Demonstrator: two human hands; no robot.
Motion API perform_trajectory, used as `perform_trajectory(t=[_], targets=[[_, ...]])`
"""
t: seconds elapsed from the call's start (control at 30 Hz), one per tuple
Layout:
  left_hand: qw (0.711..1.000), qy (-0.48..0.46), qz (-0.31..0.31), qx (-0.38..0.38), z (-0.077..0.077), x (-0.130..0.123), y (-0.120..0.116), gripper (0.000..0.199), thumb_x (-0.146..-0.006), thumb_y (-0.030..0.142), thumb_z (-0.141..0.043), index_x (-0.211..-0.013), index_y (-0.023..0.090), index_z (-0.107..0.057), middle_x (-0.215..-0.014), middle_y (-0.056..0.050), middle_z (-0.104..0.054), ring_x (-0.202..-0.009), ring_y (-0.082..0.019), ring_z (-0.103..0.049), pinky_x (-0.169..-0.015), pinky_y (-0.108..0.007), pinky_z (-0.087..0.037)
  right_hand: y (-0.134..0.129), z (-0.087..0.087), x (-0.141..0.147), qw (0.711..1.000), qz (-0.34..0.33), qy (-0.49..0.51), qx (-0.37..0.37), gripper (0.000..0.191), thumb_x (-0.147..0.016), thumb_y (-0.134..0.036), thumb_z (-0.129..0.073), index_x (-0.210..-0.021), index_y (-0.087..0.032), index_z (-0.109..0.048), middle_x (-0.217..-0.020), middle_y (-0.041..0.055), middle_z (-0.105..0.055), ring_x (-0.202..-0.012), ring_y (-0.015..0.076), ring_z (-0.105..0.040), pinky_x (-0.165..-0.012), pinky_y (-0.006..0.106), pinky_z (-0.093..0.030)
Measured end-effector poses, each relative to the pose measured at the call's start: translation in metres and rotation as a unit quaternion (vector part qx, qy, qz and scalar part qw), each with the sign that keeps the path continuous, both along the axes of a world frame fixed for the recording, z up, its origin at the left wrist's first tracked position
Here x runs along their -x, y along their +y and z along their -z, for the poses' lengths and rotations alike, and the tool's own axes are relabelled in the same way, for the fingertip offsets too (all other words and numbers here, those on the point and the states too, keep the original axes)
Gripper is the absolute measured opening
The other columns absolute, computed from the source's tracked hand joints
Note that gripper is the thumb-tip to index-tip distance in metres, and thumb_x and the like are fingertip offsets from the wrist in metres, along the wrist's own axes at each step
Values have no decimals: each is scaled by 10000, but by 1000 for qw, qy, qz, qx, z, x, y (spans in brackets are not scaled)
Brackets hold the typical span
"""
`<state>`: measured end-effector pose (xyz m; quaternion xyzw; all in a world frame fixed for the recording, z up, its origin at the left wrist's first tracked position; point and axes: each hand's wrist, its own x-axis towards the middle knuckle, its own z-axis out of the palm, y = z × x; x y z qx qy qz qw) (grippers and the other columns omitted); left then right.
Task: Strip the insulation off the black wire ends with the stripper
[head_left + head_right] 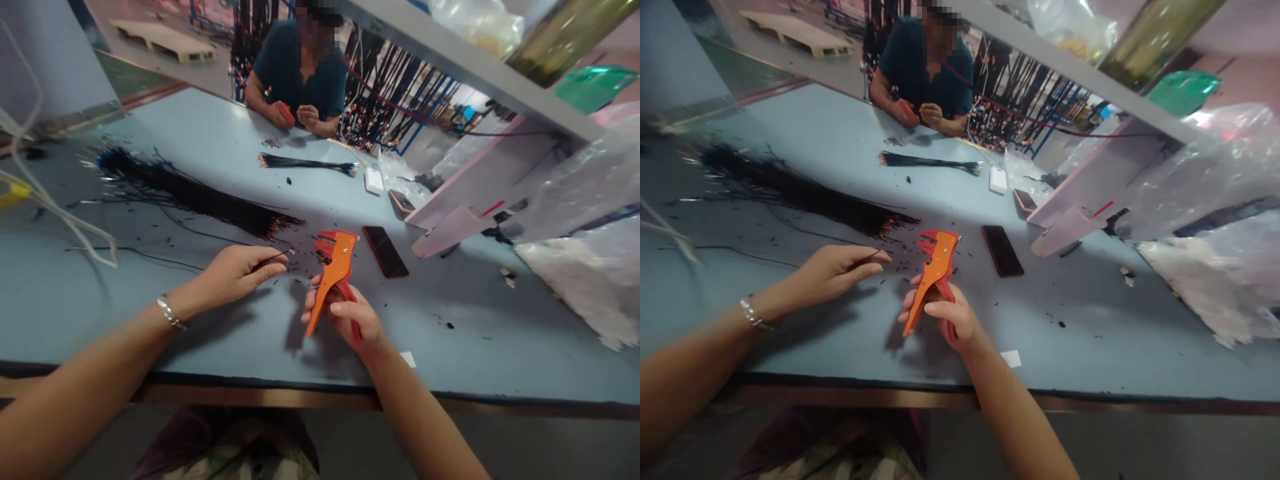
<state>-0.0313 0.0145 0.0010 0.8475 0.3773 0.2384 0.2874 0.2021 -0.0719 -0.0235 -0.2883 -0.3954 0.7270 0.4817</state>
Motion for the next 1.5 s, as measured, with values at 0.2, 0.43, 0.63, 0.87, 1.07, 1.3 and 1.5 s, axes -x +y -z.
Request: perform_trajectory(t=[0.2, 0.43, 0.63, 0.87, 1.07, 1.3, 1.5], targets=[[997, 36, -62, -32, -5, 3, -1, 474, -971, 500, -256, -913, 179, -600, -696, 12, -618, -609, -139, -553, -604, -226, -409, -4, 2, 4, 998, -66, -15, 11, 402, -739, -233, -662, -1114, -143, -550, -920, 71, -670, -784, 244, -707, -678, 378, -558], [998, -3, -30, -48, 11, 2, 7, 407, -943, 456, -380, -988, 180, -676, -938, -45, -724, -819, -170, -645, -731, -224, -445, -2, 4, 6, 998, -61, -21, 8, 402, -742, -255, -686, -1103, -151, -542, -914, 65, -661, -749, 223, -699, -665, 370, -560], [993, 36, -102, -45, 11, -2, 3, 362, -897, 415, -427, -1018, 190, -684, -833, -20, -722, -690, -152, -617, -656, -233, -414, -4, 5, 9, 996, -22, -88, 25, 416, -748, -301, -741, -1071, -163, -519, -895, 47, -655, -772, 206, -695, -677, 348, -563], [990, 21, -135, -37, -6, -6, -4, 274, -821, 368, -463, -744, 169, -635, -552, 42, -539, -506, -94, -439, -538, -208, -323, -7, 3, 12, 993, -28, -110, 21, 434, -747, -326, -760, -1072, -169, -518, -898, 37, -656, -770, 180, -690, -670, 317, -564], [987, 21, -129, -91, -2, -6, -10, 240, -836, 345, -478, -762, 188, -643, -536, 49, -539, -485, -85, -421, -529, -206, -312, -5, 5, 14, 993, -24, -110, 20, 418, -742, -310, -757, -1064, -167, -531, -891, 39, -669, -761, 191, -699, -673, 332, -571], [990, -15, 48, -129, -1, -3, -11, 209, -874, 306, -498, -810, 193, -662, -584, 30, -603, -473, -73, -443, -516, -185, -334, -1, 1, 5, 991, 101, -82, -21, 370, -729, -208, -706, -1068, -182, -559, -909, 29, -662, -810, 209, -687, -746, 376, -569], [979, -13, 129, -157, 1, -6, -9, 225, -928, 229, -432, -923, 204, -655, -763, -28, -656, -605, -102, -561, -587, -197, -381, 4, -1, -2, 994, 71, -79, -22, 366, -707, -189, -677, -1056, -188, -567, -887, 21, -649, -795, 211, -670, -746, 394, -563]])
